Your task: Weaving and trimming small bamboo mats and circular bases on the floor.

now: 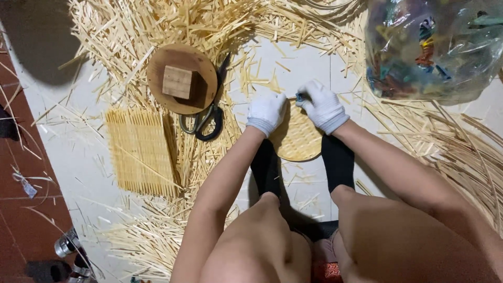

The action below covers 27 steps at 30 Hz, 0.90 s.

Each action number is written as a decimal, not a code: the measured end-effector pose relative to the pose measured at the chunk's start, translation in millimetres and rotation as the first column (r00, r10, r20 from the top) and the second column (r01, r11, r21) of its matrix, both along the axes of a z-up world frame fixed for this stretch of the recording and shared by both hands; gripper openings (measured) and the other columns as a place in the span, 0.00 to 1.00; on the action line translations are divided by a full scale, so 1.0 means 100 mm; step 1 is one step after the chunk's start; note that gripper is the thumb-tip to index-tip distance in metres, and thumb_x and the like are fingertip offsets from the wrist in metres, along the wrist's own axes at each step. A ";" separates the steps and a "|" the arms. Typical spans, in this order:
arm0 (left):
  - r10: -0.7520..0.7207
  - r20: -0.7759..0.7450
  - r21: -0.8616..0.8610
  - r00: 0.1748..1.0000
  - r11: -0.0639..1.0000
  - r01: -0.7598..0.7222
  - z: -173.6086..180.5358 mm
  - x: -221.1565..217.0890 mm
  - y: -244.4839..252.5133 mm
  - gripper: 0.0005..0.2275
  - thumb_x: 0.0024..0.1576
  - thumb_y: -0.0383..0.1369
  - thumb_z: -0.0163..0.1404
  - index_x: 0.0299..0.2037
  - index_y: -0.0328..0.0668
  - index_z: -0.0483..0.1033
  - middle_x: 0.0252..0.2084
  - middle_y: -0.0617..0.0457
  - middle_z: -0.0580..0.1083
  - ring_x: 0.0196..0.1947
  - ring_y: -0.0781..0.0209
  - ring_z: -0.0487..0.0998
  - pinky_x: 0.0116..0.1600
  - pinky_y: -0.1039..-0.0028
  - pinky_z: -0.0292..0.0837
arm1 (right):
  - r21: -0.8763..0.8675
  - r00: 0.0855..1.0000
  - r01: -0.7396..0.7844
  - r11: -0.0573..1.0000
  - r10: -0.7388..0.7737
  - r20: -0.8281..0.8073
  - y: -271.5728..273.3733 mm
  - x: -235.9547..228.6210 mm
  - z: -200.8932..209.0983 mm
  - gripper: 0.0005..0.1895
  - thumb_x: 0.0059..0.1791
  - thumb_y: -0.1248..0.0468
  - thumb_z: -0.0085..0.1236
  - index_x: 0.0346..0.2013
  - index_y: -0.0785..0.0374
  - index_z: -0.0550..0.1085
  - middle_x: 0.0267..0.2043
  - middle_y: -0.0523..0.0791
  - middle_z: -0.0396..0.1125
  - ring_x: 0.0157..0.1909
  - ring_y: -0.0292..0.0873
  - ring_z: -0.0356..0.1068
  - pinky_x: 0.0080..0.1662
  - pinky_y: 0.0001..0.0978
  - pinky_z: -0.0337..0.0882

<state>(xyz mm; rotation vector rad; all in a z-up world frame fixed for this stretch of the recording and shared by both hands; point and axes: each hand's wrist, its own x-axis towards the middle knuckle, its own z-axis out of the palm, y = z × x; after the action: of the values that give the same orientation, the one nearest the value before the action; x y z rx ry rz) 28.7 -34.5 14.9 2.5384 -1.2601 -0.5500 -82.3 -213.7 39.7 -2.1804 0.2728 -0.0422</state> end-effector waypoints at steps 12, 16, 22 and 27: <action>0.558 -0.157 0.115 0.815 0.830 -0.547 0.06 -0.37 0.46 0.13 0.61 0.45 0.48 0.39 0.47 0.82 0.34 0.39 0.78 0.35 0.36 0.79 0.42 0.50 0.73 | -0.458 0.878 -0.370 0.808 0.143 -0.458 -0.51 0.48 0.22 0.18 0.52 0.63 0.47 0.54 0.48 0.77 0.43 0.54 0.75 0.43 0.59 0.75 0.45 0.53 0.73; 0.371 -0.465 -0.250 0.804 0.816 -0.522 -0.40 -0.31 0.81 0.17 0.64 0.44 0.48 0.46 0.38 0.82 0.40 0.40 0.80 0.43 0.43 0.81 0.48 0.58 0.75 | -0.545 0.863 -0.503 0.670 0.351 -0.364 -0.27 0.95 0.23 0.11 0.50 0.61 0.51 0.41 0.50 0.81 0.40 0.51 0.76 0.43 0.54 0.77 0.42 0.52 0.74; 0.384 -0.612 -0.087 0.691 0.836 -0.541 -0.03 -0.15 0.45 0.18 0.56 0.45 0.58 0.42 0.35 0.79 0.29 0.48 0.77 0.30 0.58 0.77 0.38 0.66 0.74 | -0.552 0.734 -0.679 0.483 0.437 -0.520 0.04 0.94 -0.13 0.11 0.49 0.60 0.52 0.39 0.57 0.81 0.35 0.51 0.77 0.37 0.54 0.78 0.39 0.49 0.76; 0.410 -0.644 -0.096 0.646 0.795 -0.599 -0.27 -0.21 0.42 0.13 0.57 0.40 0.57 0.39 0.36 0.78 0.27 0.49 0.76 0.27 0.62 0.74 0.36 0.69 0.73 | -0.484 0.899 -0.407 0.775 0.248 -0.360 -0.55 0.45 0.86 0.12 0.55 0.48 0.54 0.43 0.46 0.81 0.39 0.48 0.72 0.41 0.54 0.73 0.40 0.50 0.73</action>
<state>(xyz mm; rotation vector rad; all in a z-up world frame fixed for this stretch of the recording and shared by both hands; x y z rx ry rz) 7.6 7.1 -11.7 2.0514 -0.3245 -0.8450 -37.5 -269.2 125.7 -2.7880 0.0166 0.4438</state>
